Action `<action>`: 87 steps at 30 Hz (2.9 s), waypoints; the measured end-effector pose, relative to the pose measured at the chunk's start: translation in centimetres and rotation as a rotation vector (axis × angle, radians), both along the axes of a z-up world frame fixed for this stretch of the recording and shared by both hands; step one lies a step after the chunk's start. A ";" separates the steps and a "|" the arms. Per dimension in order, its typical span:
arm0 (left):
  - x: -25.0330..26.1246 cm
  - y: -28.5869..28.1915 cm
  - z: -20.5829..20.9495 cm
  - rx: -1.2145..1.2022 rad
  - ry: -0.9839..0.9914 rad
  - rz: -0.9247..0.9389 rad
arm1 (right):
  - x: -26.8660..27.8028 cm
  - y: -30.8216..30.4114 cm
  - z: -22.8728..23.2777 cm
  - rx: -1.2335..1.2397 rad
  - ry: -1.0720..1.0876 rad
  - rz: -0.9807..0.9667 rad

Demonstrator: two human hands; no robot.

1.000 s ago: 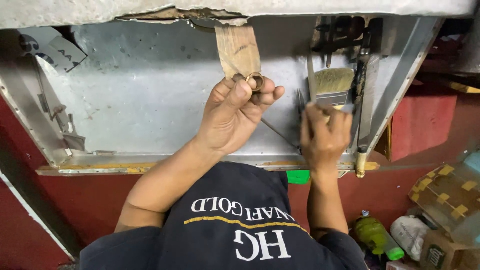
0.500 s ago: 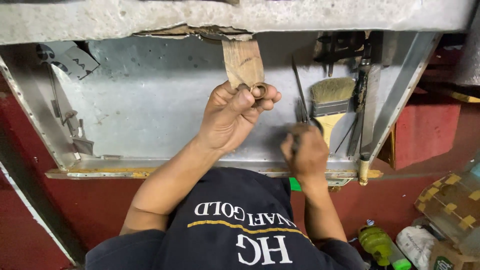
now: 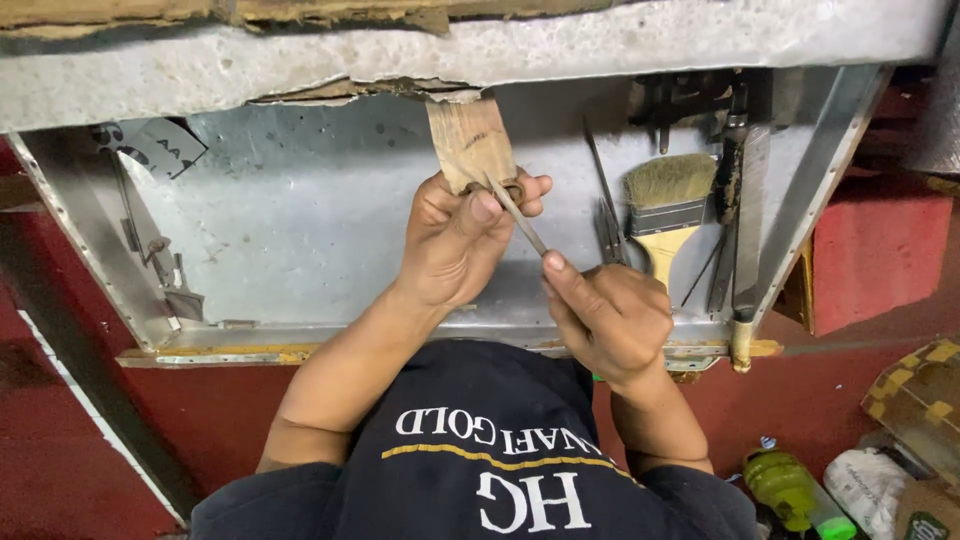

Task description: Filing a metal ring on a wooden bench pin to smooth and shape it, followed by brushing away debris.

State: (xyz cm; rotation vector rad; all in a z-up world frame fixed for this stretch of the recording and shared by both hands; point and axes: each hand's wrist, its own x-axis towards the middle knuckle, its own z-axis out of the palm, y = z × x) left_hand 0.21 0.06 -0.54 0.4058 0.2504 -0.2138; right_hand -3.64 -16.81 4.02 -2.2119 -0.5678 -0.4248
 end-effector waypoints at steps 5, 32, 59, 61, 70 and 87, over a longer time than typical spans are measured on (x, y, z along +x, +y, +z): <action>-0.1 0.1 -0.7 0.000 0.015 -0.006 | 1.6 0.6 -0.4 0.061 0.022 0.004; 0.2 -0.3 -0.5 -0.002 0.007 0.010 | 2.4 0.2 0.0 0.109 0.022 0.066; -0.1 -0.7 -0.6 0.012 -0.007 0.023 | 0.9 -0.4 0.2 0.123 0.018 0.055; 0.1 -0.7 -0.6 0.015 -0.009 0.026 | 1.5 -0.3 0.2 0.109 0.022 0.052; 0.1 -0.6 -0.6 0.045 -0.017 0.020 | 1.7 -0.9 0.2 0.109 0.043 0.108; -0.3 -1.1 0.3 -0.018 0.040 0.068 | 2.7 -0.9 0.8 -0.002 -0.203 0.023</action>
